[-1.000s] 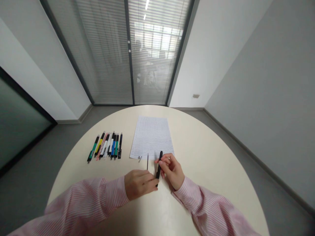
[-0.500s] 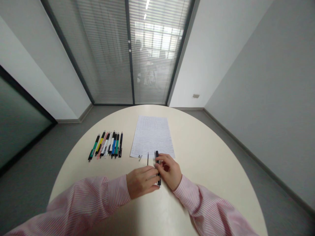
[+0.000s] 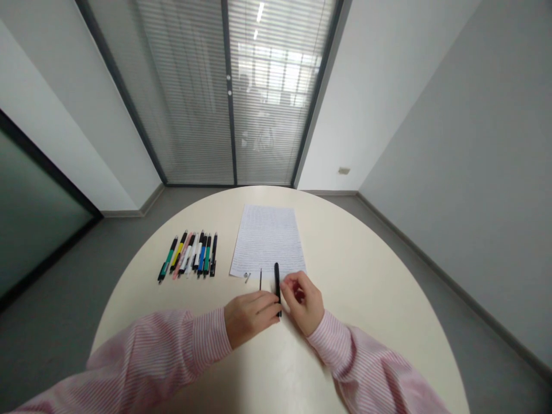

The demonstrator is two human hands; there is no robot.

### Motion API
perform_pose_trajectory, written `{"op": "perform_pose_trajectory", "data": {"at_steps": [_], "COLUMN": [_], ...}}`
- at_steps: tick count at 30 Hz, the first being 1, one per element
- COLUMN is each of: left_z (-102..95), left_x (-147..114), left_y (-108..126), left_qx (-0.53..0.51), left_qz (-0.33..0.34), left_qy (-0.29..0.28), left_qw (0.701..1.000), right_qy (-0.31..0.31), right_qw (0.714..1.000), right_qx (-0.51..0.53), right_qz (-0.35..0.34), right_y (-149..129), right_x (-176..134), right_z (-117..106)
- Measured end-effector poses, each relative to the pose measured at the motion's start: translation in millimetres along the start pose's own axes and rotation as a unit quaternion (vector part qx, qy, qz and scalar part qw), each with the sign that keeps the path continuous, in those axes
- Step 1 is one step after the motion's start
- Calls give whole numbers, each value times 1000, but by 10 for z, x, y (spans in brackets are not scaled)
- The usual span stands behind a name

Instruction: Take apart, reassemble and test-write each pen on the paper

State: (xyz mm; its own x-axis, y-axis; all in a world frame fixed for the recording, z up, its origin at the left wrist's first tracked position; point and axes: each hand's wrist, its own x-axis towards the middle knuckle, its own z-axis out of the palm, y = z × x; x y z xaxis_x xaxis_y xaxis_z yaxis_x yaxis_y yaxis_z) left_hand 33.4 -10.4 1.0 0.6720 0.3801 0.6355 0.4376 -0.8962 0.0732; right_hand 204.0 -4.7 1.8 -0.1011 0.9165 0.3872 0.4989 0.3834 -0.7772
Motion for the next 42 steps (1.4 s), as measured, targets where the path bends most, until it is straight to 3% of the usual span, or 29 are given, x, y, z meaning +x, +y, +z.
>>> {"op": "perform_pose_trajectory", "data": {"at_steps": [2,5,7,9,11,14,20,25,30,37,39,42], "left_z": [-29,-60,-58,-44,-31,-29,-37,-29,-31,-21,-25,-48], "left_x": [-12,-60,-102,-134,-147,-138,-138,-150,-145,-170,-162,-116], "left_y": [0,12,20,23,21,17,20,29,33,37,42,33], "left_qx": [0,-16,-38,-69,-94,-109,-104,-102,-97,-92,-80,-19], "left_qz": [26,80,111,116,93,66,55,52,55,58,67,65], "left_qy": [6,3,-38,-103,-151,-176,-176,-178,-173,-163,-145,-56], "left_qw": [1000,997,992,985,980,976,977,977,979,981,984,996], "right_qy": [-50,-185,-224,-232,-240,-247,-202,-136,-146,-113,-99,-78], "right_qw": [998,958,919,903,903,913,957,979,967,979,987,996], "right_qx": [-3,-19,-49,-75,-89,-92,-41,-134,-202,-168,-122,-49], "right_qz": [-38,-217,-321,-354,-344,-311,-201,-75,-58,-29,-19,-4], "right_y": [-39,-69,-68,-57,-42,-32,-67,-89,-58,-16,-17,-17], "right_x": [-70,-211,-293,-345,-366,-363,-217,-71,-71,-80,-76,-72], "right_z": [-45,-54,-16,33,69,81,-11,-27,48,63,43,10]}}
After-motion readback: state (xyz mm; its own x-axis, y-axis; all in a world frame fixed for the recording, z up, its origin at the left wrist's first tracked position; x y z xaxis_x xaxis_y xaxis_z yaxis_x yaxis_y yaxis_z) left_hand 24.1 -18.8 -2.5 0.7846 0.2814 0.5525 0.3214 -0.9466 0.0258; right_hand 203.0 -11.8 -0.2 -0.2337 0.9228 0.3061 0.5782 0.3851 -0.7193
